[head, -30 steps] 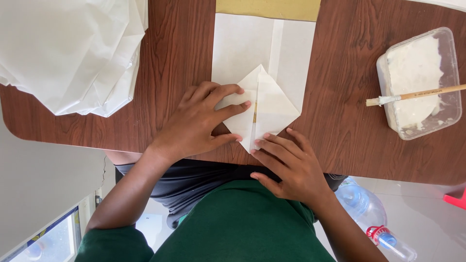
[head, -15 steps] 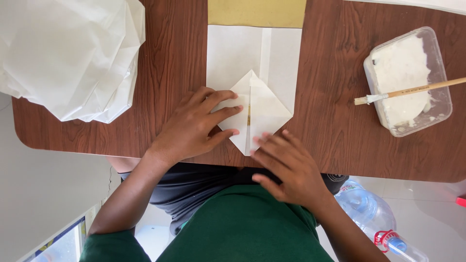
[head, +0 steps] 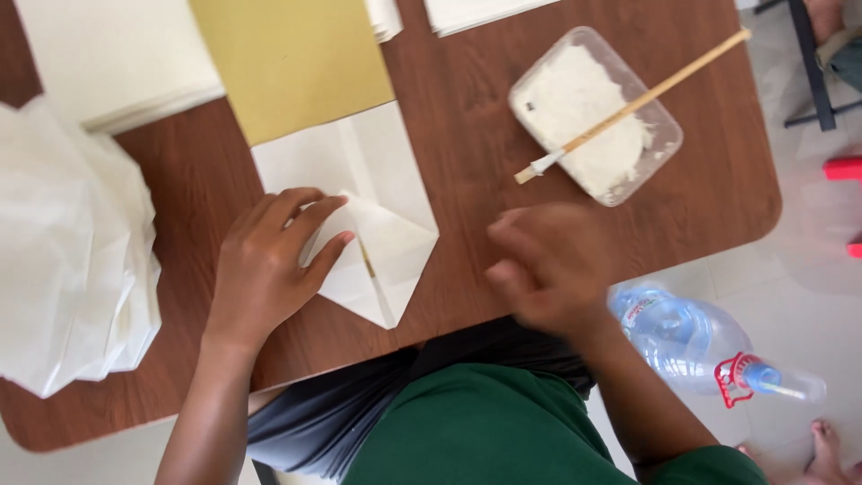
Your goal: Manually assembling paper bags by folding sheets and applying glue with a brush.
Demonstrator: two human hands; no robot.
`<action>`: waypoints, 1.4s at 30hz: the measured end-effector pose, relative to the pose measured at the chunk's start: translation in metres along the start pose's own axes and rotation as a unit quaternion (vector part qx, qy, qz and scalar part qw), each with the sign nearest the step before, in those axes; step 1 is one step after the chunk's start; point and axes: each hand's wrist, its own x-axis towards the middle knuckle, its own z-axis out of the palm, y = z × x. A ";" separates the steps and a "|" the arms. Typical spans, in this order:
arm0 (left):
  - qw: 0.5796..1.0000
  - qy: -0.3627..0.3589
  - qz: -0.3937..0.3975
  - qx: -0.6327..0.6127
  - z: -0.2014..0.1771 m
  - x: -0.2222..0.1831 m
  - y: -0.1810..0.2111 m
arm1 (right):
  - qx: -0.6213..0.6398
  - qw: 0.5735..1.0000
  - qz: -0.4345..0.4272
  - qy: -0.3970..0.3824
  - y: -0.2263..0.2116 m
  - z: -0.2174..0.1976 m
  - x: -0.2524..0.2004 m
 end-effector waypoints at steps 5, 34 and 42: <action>0.999 -0.012 -0.031 0.008 0.002 0.009 -0.003 | -0.174 0.948 0.236 0.125 0.103 -0.053 -0.005; 0.931 -0.311 0.171 -0.084 0.108 0.246 0.063 | 0.209 0.925 0.090 0.305 0.196 -0.056 0.020; 0.938 -0.293 0.177 -0.054 0.110 0.250 0.066 | 0.210 0.939 0.001 0.272 0.192 -0.057 0.009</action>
